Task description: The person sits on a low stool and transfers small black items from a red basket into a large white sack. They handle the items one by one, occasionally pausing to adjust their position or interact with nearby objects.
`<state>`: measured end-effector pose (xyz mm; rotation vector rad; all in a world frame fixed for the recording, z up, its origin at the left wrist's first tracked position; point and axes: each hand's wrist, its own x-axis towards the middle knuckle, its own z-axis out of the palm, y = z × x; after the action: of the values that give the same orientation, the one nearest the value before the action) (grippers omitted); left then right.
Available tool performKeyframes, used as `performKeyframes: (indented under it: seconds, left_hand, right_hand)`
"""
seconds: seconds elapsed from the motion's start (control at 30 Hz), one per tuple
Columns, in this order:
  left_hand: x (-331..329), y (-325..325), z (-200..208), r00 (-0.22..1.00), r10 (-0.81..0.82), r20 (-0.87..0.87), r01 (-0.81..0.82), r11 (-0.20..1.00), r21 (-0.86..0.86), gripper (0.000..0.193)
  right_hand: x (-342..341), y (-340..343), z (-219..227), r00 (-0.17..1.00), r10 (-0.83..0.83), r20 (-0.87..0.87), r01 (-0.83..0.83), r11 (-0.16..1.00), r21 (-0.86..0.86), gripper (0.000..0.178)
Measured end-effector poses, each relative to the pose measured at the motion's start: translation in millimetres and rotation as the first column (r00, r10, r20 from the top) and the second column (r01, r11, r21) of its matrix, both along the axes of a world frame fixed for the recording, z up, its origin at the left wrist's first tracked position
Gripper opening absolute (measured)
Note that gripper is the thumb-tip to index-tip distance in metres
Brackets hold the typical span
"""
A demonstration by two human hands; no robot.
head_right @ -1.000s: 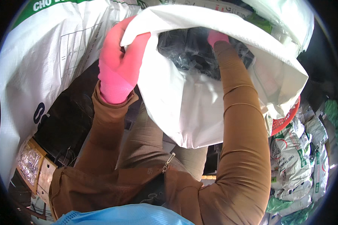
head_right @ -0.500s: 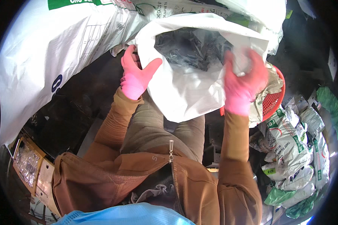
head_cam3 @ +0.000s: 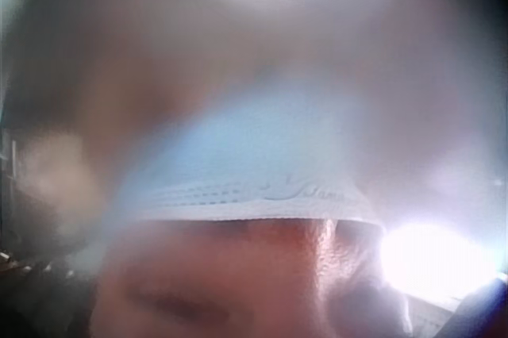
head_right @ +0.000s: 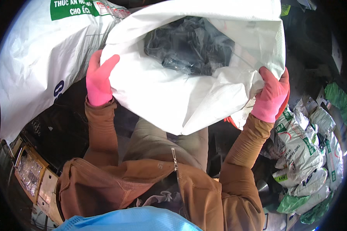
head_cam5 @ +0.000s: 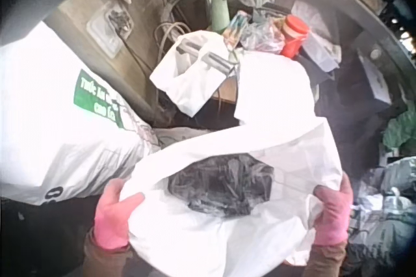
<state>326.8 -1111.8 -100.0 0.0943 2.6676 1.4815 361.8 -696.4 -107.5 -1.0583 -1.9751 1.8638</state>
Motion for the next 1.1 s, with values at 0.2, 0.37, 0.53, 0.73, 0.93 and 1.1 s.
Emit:
performKeyframes:
  seconds: [0.2,0.37,0.53,0.73,0.93,1.1]
  left_hand:
    - [-20,-3,-49,0.936,0.288,0.203,-0.300,0.954,0.029,0.040]
    - [-36,17,6,0.737,0.528,0.422,-0.665,0.679,0.312,0.026]
    - [-28,-32,-44,0.791,0.568,0.229,-0.569,0.819,-0.067,0.033]
    - [-57,-6,23,0.987,0.151,0.056,-0.100,0.849,-0.518,0.060]
    - [-143,56,3,0.888,-0.242,0.391,0.460,0.502,-0.732,0.057]
    - [-167,31,24,0.990,-0.104,0.091,0.132,0.516,-0.846,0.053]
  right_hand:
    - [-35,-4,-72,0.992,0.128,0.005,-0.128,0.992,0.011,0.045]
    - [-60,-17,-23,0.982,0.179,-0.064,-0.177,0.984,0.027,0.046]
    - [-82,-1,-33,0.925,0.350,0.148,-0.370,0.920,0.133,0.056]
    - [6,12,18,0.992,0.116,-0.046,-0.108,0.983,0.152,0.059]
    - [303,13,27,0.792,0.021,0.611,-0.054,0.998,0.036,0.051]
    - [642,-76,5,0.518,0.284,0.807,-0.164,0.959,-0.232,0.035]
